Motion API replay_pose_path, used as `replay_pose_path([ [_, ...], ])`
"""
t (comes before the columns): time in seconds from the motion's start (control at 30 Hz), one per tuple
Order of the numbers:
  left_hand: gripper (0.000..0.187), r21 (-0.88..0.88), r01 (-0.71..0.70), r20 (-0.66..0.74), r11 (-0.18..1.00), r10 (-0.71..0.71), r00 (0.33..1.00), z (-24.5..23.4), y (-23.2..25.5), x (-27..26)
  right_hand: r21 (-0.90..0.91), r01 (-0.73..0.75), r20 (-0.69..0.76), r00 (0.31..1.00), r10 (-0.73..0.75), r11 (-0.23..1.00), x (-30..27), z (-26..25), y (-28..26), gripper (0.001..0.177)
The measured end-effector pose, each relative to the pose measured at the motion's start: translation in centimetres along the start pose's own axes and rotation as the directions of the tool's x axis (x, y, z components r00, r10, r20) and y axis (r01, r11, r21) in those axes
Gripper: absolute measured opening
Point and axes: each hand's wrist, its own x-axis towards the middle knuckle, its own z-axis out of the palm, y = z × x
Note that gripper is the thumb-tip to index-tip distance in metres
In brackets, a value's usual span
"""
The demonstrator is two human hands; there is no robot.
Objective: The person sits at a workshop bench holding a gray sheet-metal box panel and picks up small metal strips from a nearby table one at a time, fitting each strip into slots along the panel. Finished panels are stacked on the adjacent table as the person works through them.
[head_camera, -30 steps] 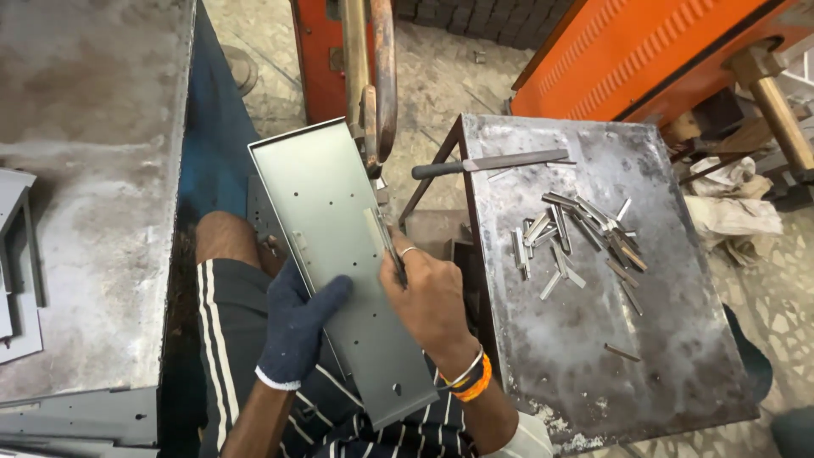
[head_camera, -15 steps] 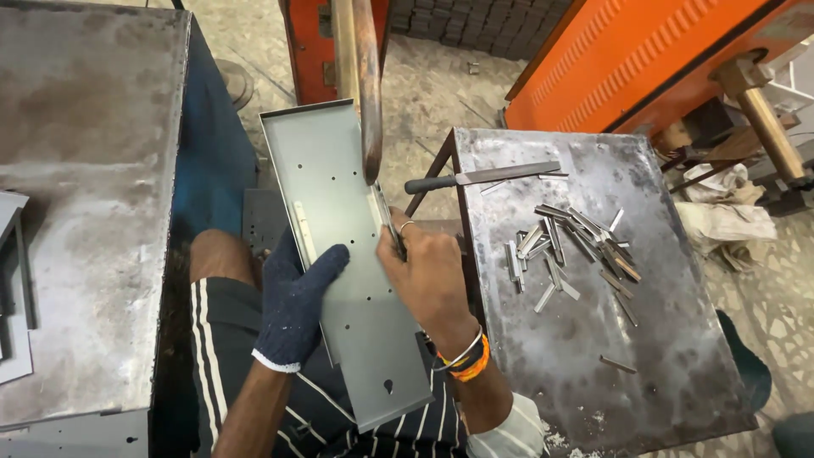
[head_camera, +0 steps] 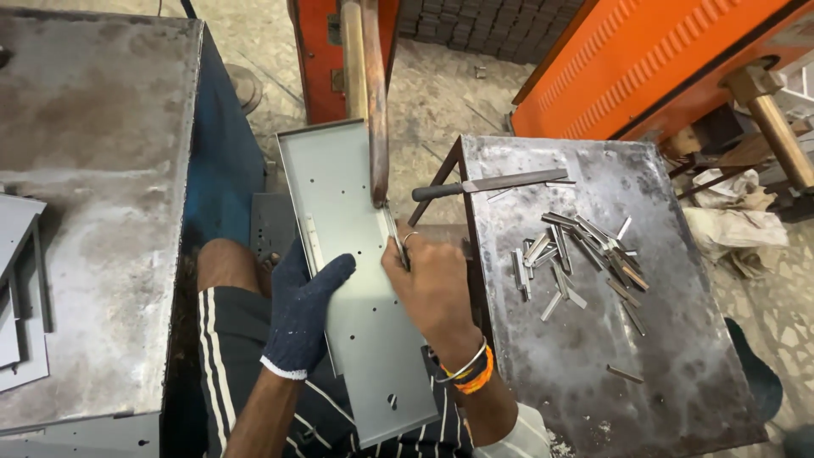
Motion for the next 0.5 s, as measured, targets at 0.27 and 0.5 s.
replay_pose_path([
  [0.27,0.048,0.025,-0.092,0.002,0.995,0.092,0.996,0.6,1.1,0.9,-0.062,0.008,0.004,1.000,-0.008,0.998,-0.4,-1.6,-1.0,0.036],
  [0.5,0.036,0.132,-0.187,0.000,0.973,0.189,0.982,0.8,3.9,4.7,0.008,-0.016,0.124,0.992,0.015,1.000,1.2,-2.2,-1.0,0.048],
])
